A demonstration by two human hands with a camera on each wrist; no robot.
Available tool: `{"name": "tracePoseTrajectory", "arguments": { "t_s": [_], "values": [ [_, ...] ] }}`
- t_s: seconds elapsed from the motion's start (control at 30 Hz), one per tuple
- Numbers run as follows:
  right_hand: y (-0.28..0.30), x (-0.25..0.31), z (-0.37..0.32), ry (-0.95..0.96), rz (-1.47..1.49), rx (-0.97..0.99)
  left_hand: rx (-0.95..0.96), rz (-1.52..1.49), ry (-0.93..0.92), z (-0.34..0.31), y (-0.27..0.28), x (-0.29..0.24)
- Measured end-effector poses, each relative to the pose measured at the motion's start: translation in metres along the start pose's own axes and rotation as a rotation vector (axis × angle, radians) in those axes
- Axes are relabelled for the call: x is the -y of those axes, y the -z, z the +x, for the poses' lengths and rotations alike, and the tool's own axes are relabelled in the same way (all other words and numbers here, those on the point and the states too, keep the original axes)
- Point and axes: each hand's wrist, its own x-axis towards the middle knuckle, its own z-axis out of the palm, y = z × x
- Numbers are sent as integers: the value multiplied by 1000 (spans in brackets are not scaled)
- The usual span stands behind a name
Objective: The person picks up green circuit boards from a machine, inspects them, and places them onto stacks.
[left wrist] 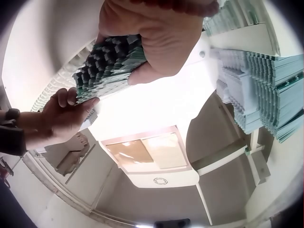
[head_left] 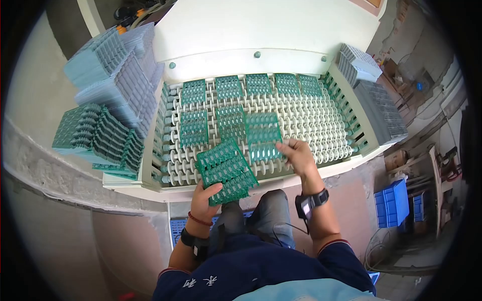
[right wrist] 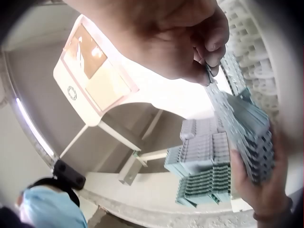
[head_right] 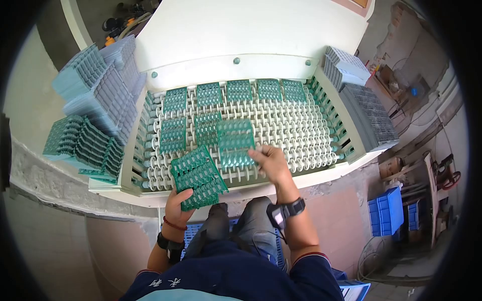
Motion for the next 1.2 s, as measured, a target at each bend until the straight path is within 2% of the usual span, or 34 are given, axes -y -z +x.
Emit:
{"name": "tracePoseTrajectory", "arguments": {
  "t_s": [0.07, 0.1, 0.17, 0.2, 0.3, 0.33, 0.4, 0.43, 0.5, 0.53, 0.6, 0.63, 0.7, 0.73, 0.77, 0.83, 0.97, 1.03, 1.1, 1.17, 1.2],
  "values": [
    [17, -14, 36, 83, -179, -175, -3, -15, 4, -3, -5, -4],
    [22, -18, 49, 82, -182, -181, -10, -28, 5, -4, -6, -4],
    [27, -22, 66, 301, -780, -356, -2, -11, 9, -6, -2, -3],
    [20, -20, 60, 459, -873, -473, 1, 9, 8, -6, -1, -4],
    [1, 5, 32, 496, -903, -511, -6, 21, -9, -6, -4, -3],
    [-5, 16, 18, 356, -812, -338, -8, 19, -8, -6, -6, -4],
    [-19, 11, -5, 235, -331, 122, -4, 52, -1, -5, -10, -4],
    [-29, 3, -15, 200, -195, 306, -1, 51, 7, -3, -10, -3],
    [-33, 11, -31, 21, -302, 422, -9, 69, 13, 1, -10, -1],
    [-27, 11, -29, 20, -306, 417, -5, 66, 15, 3, -7, 1],
    [-6, 11, -19, -2, -149, 207, 19, 71, 16, 0, 1, 3],
    [8, 12, -12, 35, -144, 94, 22, 71, 13, -2, -2, 1],
    [51, 2, 17, 180, -197, -97, 79, -189, 40, -6, -9, -6],
    [71, 2, 29, 143, -243, -195, 82, -193, 33, -7, -7, -7],
    [88, 1, 40, 120, -321, -280, 126, -170, 36, -7, -3, -8],
    [109, -3, 56, 232, -903, -454, 172, -149, 39, -10, 0, -7],
    [92, -4, 39, 358, -1060, -567, 96, -65, 31, -11, -8, -6],
    [60, 6, 17, 337, -676, -291, 45, -38, 32, -11, -13, -4],
    [22, 1, -9, 316, -260, 98, -15, 43, 40, -9, -17, -2],
    [-9, 14, -38, 73, -219, 328, -1, 74, 44, -4, -20, 3],
    [-10, 11, -38, 74, -217, 319, 6, 98, 34, -2, -21, 4]
  ]
}}
